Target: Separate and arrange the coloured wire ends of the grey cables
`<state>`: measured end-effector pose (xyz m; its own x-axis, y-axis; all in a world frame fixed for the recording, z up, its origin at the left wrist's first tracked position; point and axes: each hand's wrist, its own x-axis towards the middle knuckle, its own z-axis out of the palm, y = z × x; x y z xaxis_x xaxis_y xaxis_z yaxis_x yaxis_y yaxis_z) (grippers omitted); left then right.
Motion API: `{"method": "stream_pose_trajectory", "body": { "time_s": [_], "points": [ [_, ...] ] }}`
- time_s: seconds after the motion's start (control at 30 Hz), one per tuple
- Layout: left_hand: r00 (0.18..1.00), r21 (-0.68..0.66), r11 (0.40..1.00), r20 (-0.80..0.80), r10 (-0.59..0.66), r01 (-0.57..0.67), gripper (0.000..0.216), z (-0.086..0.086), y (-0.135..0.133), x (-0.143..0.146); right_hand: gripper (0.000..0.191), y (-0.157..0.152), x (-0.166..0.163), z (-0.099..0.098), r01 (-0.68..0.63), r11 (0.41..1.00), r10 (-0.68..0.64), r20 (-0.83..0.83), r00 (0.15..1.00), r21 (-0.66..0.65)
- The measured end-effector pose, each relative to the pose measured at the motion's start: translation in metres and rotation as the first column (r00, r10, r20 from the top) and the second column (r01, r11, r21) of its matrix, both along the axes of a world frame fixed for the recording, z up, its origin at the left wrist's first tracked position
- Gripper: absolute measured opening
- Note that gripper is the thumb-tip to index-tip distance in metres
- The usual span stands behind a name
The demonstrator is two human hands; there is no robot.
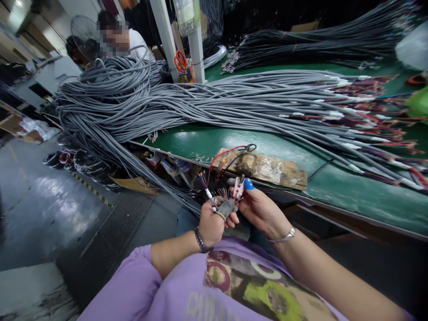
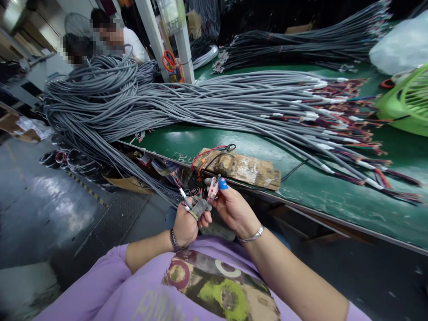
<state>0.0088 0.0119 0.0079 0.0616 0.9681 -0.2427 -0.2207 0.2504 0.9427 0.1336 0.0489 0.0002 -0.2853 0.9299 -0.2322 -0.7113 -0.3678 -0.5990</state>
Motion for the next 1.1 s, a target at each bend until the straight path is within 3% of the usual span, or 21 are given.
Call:
{"method": "stream_pose_trajectory", "body": {
  "time_s": [0.43, 0.67, 0.87, 1.1],
  "points": [
    [1.0, 0.023, 1.0, 0.015, -0.007, 0.007, 0.04, -0.008, -0.009, -0.01, 0.043, -0.005, 0.01, -0.01, -0.119, 0.988, 0.118, -0.012, 0.993, -0.096],
    [0.998, 0.057, 0.998, 0.059, -0.003, 0.0, 0.037, -0.007, -0.011, -0.014, 0.026, -0.001, 0.013, -0.001, -0.059, 0.998, 0.063, 0.131, 0.989, -0.032],
    [0.998, 0.122, 0.992, -0.036, 0.046, -0.041, 0.04, 0.003, -0.003, -0.014, 0.037, 0.0, 0.009, -0.005, -0.023, 0.998, 0.03, 0.127, 0.991, -0.056],
    [0.985, 0.251, 0.967, -0.173, -0.008, 0.052, 0.047, 0.001, -0.002, -0.015, 0.03, 0.006, 0.003, -0.001, 0.014, 0.995, -0.009, 0.049, 0.999, -0.095]
  ]
}}
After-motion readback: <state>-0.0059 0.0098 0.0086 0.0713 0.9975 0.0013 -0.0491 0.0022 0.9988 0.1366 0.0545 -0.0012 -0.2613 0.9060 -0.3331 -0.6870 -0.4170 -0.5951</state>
